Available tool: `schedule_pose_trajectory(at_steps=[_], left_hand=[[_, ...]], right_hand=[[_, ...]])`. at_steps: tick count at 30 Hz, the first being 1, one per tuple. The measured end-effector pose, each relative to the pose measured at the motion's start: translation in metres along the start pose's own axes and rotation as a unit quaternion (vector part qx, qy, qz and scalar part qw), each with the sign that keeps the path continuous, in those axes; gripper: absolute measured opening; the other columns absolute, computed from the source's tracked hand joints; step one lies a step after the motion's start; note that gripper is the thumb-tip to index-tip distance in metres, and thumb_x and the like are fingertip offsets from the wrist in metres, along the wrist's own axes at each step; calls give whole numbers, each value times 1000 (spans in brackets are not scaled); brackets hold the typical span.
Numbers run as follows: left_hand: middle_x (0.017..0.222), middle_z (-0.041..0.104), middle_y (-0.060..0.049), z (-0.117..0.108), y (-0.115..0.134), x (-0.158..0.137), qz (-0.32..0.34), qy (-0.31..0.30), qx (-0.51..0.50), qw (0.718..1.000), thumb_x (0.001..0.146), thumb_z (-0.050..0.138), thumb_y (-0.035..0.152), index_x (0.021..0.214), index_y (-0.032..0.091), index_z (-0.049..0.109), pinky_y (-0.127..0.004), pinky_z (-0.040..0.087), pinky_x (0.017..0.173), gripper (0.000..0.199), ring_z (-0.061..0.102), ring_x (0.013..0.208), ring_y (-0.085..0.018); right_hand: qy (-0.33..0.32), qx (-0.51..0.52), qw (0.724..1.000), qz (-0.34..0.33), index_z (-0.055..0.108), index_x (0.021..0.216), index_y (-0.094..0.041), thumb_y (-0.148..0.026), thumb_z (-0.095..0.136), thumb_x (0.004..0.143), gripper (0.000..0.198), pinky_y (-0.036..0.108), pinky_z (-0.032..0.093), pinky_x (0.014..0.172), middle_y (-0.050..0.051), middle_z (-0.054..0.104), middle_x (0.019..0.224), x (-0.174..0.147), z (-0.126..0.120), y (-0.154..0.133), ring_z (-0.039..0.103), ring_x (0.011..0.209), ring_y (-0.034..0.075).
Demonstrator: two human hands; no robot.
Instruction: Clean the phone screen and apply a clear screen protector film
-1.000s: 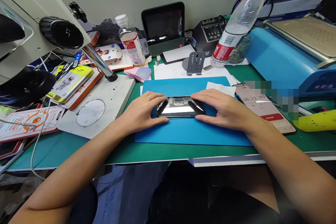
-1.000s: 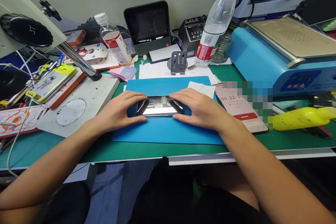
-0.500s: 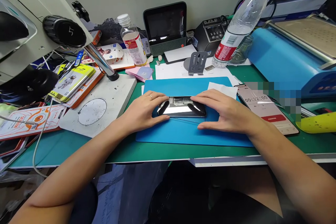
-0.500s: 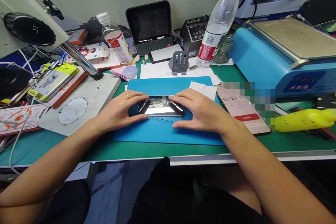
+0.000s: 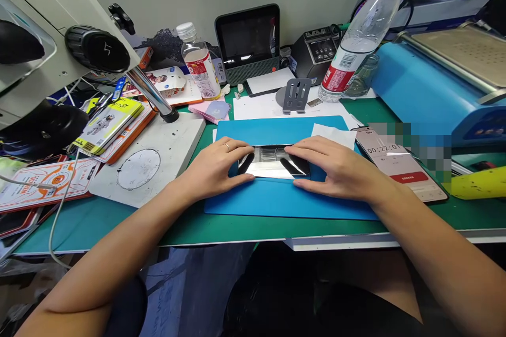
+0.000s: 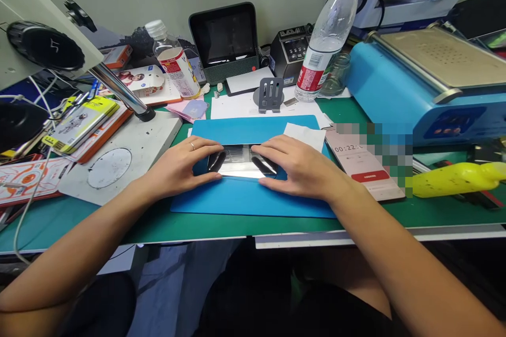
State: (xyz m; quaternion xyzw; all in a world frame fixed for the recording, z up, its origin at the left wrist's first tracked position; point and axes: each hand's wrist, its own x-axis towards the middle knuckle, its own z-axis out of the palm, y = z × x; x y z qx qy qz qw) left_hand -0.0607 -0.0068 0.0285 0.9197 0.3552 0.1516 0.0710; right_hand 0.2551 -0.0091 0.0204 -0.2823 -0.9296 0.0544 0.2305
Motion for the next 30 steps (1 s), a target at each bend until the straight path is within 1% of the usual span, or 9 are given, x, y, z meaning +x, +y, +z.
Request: schedule_pose_trajectory(at_steps=[5,9,12,15,19,23,25,27,30], left_hand=[[125,73,-11,-1,3,1,1,26,-5,1000,103,53,47,128,17,66,-43,54,95,41,67,110,-28],[116,75,-12,0,4,0,-12,27,-15,999,102,54,50,138,16,58,-43,55,89,49,68,104,-28],[127,71,-12,1,4,-1,-14,35,-27,999,97,65,49,153,21,41,-43,54,96,68,66,113,-29],[137,66,-11,3,5,-1,-5,39,-31,999,95,69,40,159,26,29,-44,52,103,78,62,124,-29],[145,59,-14,5,7,1,-7,36,-32,999,92,73,35,160,26,26,-46,51,107,83,59,131,-30],[144,59,-14,6,7,2,-11,31,-16,999,92,74,38,156,25,35,-47,52,106,76,58,130,-31],[141,60,-14,7,6,2,-11,29,-6,1000,93,72,39,151,22,41,-47,52,106,68,59,128,-31],[138,62,-15,6,5,2,-11,29,1,1000,93,71,41,148,19,46,-48,52,105,63,60,125,-32],[136,63,-15,6,4,3,-24,27,5,999,92,70,45,145,18,50,-50,52,105,63,60,123,-32]], right_hand=[[29,16,999,14,65,135,-14,-33,60,97,43,47,60,91,17,76,118,0,1,1,72,106,31],[45,66,995,57,70,130,-24,-37,50,102,37,46,60,91,10,79,111,0,1,1,74,101,29],[90,101,985,103,76,116,-28,-39,45,104,34,47,59,92,6,81,107,1,0,-1,75,98,28],[116,138,972,148,78,98,-29,-42,45,105,36,46,61,87,5,82,96,1,-1,-2,76,90,26],[103,178,958,202,75,90,-27,-45,45,106,39,41,61,76,2,79,81,3,0,-2,75,79,23],[87,123,966,211,73,85,-27,-46,44,105,41,42,58,74,4,76,77,7,3,0,72,77,25],[86,84,971,208,75,90,-26,-45,45,104,38,43,57,78,6,77,86,7,3,1,71,83,27],[79,63,974,204,75,106,-25,-46,49,103,34,44,57,82,8,77,99,6,3,3,71,91,28],[38,59,982,176,65,135,-24,-56,60,95,52,49,57,89,13,72,120,2,2,5,67,111,34]])
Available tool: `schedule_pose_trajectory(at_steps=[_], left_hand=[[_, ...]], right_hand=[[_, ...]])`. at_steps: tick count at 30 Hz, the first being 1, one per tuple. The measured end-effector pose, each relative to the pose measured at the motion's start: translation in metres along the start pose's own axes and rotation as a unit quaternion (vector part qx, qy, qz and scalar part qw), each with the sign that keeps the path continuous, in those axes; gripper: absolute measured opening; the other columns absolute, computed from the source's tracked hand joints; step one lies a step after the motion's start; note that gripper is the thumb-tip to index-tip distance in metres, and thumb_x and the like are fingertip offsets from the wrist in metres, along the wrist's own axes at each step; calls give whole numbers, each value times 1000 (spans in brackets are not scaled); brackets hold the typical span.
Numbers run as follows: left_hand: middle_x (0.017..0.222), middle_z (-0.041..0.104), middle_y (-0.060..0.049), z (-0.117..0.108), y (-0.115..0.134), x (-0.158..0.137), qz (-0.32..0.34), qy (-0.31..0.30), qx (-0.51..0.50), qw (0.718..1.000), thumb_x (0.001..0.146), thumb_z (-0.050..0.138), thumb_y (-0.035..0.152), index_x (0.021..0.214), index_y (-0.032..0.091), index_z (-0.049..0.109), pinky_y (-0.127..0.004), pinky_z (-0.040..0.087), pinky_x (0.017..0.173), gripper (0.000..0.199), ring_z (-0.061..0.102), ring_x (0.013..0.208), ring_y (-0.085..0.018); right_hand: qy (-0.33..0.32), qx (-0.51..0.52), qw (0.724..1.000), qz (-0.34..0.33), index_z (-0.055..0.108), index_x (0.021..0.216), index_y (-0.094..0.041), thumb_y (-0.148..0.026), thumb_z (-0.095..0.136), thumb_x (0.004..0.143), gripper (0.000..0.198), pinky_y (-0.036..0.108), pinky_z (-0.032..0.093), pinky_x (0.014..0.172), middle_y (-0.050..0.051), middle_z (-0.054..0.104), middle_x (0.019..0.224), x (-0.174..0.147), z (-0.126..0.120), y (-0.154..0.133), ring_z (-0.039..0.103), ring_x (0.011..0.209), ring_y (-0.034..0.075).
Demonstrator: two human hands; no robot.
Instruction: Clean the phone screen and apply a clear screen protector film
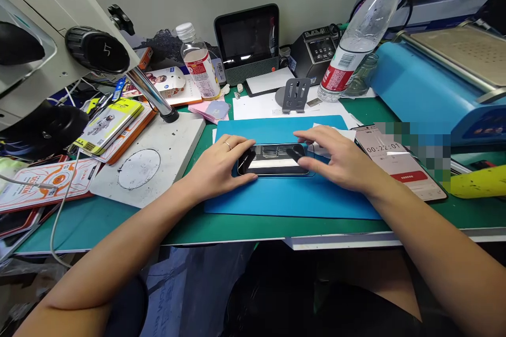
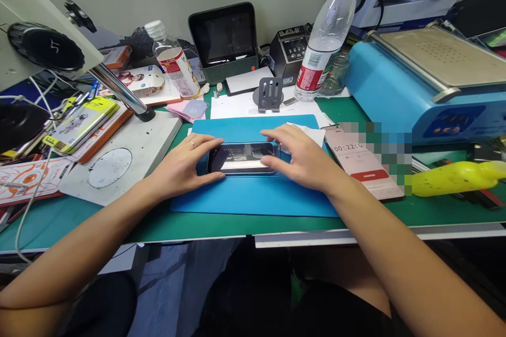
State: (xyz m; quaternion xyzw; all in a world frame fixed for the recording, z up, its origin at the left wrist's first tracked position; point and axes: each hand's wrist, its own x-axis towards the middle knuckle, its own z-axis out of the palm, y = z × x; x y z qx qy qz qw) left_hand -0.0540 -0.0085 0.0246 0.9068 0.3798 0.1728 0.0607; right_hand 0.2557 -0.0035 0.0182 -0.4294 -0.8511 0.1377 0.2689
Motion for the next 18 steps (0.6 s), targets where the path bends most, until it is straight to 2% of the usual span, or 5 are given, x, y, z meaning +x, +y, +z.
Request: schedule_pose_trajectory(at_steps=[2,4,6,10,18], left_hand=[[136,63,-16,0,0,0,-12,-5,-1,1000,91,70,48,144,17,53,-50,52,105,63,60,123,-33],[135,65,-16,0,-1,0,-16,-10,-1,1000,91,70,50,143,16,55,-50,53,104,64,60,122,-33],[135,66,-16,-1,-2,-1,-15,-10,1,1000,91,69,50,144,16,55,-49,54,102,65,61,120,-33],[133,69,-14,-2,-3,-2,-10,11,3,1000,92,68,50,145,18,55,-48,54,102,63,64,117,-31],[134,70,-15,-5,-5,-3,-40,-28,21,999,93,66,55,147,16,52,-47,54,102,69,64,123,-33]], right_hand=[[-42,-9,999,-27,54,149,-25,-62,69,87,73,55,55,98,15,66,134,-2,-1,3,61,125,39],[-69,-21,996,-50,47,154,-25,-62,72,84,83,60,51,104,16,63,140,-4,0,6,57,131,41],[-71,-28,995,-65,46,155,-25,-56,72,87,80,61,49,107,16,63,141,-5,0,7,57,131,40],[-32,-29,996,-83,52,151,-27,-44,68,90,65,61,48,109,13,68,138,-4,0,5,64,123,37],[-34,-14,996,-80,60,143,-22,-49,68,91,60,54,54,102,14,71,135,0,2,4,67,120,36]])
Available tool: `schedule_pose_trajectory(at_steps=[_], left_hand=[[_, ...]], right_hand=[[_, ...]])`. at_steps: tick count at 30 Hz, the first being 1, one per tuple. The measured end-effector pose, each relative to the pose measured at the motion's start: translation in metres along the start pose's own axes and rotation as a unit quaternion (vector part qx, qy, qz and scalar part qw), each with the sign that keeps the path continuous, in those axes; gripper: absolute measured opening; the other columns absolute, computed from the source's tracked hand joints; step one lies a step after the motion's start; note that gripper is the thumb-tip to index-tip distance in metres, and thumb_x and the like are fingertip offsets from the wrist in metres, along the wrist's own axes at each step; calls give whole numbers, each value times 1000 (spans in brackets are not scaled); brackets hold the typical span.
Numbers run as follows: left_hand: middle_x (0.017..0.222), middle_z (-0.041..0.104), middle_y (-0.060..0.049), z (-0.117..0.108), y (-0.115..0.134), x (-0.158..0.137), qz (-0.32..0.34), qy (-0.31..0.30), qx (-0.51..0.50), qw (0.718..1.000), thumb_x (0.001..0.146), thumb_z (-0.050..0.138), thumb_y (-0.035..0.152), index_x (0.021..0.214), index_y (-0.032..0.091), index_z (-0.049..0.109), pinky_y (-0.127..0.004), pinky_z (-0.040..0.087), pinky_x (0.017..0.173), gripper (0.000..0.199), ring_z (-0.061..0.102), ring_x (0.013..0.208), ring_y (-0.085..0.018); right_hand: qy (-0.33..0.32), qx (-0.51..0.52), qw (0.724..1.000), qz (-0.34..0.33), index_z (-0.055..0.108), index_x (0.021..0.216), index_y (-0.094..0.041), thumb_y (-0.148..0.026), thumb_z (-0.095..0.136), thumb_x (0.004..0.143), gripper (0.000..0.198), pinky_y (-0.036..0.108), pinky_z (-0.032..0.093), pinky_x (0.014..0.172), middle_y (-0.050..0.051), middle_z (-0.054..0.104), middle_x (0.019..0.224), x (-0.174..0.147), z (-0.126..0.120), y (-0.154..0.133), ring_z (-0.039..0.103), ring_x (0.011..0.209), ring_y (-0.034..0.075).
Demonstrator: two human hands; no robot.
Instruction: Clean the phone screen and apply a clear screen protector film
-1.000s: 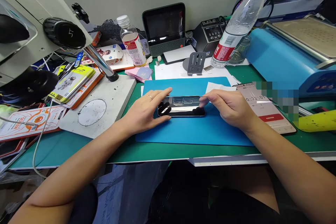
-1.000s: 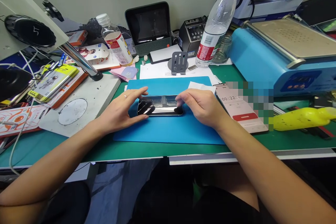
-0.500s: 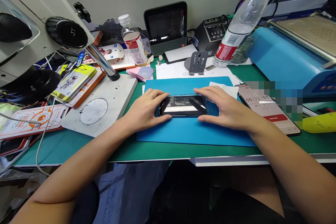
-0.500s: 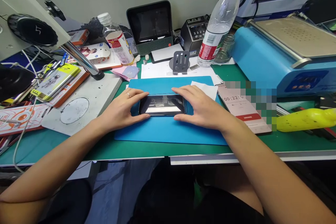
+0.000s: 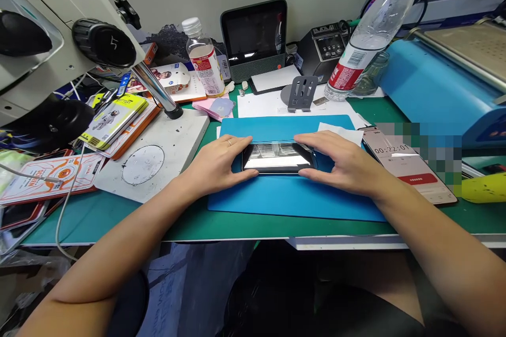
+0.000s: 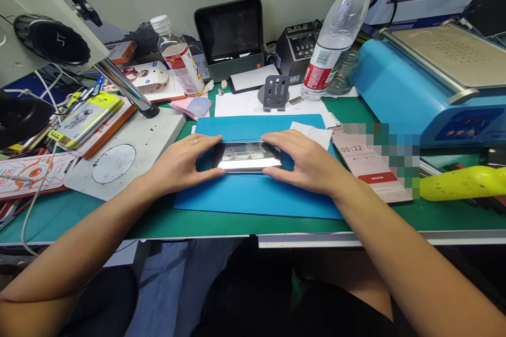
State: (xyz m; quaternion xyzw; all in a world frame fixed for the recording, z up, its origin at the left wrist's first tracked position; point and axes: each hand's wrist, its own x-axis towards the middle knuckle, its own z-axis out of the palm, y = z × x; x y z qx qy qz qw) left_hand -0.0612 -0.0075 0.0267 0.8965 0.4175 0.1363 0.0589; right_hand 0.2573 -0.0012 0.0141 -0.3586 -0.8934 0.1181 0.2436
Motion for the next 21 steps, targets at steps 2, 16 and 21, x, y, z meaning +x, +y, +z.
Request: schedule_pose_trajectory(at_steps=[2,16,21], left_hand=[[134,70,-15,0,0,0,-17,-14,1,1000,90,68,57,147,15,51,-47,55,100,73,65,122,-33],[132,72,-10,-1,-2,-1,-51,-12,-44,998,83,80,52,142,21,55,-43,56,96,71,69,117,-30],[132,72,-11,-2,-2,0,-61,-22,-48,997,83,79,55,143,21,56,-44,57,96,73,69,117,-31]], right_hand=[[-10,7,1000,6,60,143,-22,-50,68,90,60,54,54,103,14,71,135,0,1,1,66,122,36],[-39,7,998,46,52,150,-22,-57,67,90,72,58,55,100,17,67,137,-1,1,4,64,124,37],[-43,6,997,57,51,152,-23,-60,67,88,75,58,55,99,16,67,138,-1,1,4,63,124,39]])
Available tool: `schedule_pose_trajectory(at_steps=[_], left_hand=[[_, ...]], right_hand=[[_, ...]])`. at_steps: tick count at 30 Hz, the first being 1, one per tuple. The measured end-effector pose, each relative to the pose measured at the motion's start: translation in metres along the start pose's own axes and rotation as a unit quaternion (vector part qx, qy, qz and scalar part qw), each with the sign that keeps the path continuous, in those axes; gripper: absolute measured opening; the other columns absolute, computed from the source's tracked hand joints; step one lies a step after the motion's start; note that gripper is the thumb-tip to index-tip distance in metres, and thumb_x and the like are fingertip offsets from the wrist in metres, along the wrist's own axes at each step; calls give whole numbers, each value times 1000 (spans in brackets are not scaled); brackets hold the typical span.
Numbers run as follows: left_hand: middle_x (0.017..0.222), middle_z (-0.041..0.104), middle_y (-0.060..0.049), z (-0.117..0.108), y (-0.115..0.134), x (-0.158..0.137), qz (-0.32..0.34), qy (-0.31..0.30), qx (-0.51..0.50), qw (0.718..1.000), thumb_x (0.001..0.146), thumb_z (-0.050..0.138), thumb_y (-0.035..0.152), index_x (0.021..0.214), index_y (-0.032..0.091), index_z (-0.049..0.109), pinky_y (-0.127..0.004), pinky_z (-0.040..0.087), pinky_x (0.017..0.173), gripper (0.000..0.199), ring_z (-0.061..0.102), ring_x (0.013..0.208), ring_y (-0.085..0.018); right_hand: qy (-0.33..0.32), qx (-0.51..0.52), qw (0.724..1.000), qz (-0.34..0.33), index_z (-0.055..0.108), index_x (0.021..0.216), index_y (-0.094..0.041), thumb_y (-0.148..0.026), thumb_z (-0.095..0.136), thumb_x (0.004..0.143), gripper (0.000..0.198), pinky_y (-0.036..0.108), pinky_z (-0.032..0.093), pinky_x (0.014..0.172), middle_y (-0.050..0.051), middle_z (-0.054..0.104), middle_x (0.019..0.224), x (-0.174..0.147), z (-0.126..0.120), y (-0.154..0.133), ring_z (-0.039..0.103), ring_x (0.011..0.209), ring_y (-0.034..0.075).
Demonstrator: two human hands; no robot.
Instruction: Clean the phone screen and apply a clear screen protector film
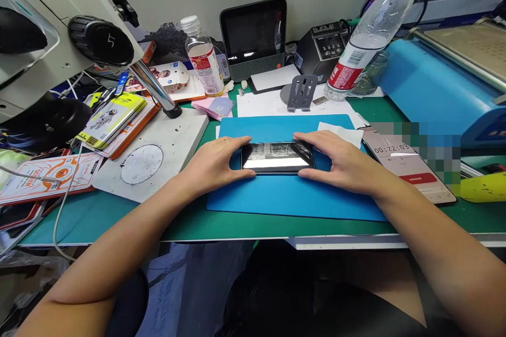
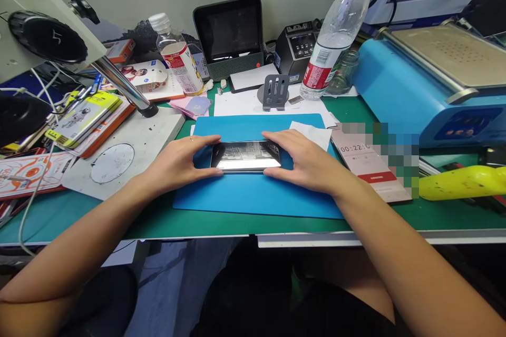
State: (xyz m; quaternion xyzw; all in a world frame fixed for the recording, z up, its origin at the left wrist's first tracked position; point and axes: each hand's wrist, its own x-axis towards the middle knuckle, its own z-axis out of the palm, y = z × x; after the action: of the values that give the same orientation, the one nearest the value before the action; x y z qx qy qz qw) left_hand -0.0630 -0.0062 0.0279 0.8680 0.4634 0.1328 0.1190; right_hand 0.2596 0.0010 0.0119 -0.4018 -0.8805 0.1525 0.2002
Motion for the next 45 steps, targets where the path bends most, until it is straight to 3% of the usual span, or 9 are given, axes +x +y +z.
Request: schedule_pose_trajectory(at_steps=[15,35,45], left_hand=[[133,73,-7,-4,3,2,-20,-19,-1,1000,83,80,53,140,24,61,-41,57,96,67,71,116,-30],[136,71,-9,-3,4,1,-11,-26,21,999,83,77,56,145,23,57,-42,56,97,72,69,121,-32],[142,67,-8,-5,3,-1,-11,-32,10,999,86,74,50,149,23,52,-42,55,99,73,65,125,-31]], right_hand=[[-5,10,1000,7,51,152,-24,-65,67,86,79,57,51,102,15,68,135,-3,-3,4,59,124,40],[25,-21,997,-69,64,138,-17,-49,68,93,56,51,53,101,17,70,129,-3,1,4,65,117,34],[13,-31,999,-17,60,145,-16,-66,64,89,75,57,50,108,19,65,139,-6,-4,6,56,133,40]])
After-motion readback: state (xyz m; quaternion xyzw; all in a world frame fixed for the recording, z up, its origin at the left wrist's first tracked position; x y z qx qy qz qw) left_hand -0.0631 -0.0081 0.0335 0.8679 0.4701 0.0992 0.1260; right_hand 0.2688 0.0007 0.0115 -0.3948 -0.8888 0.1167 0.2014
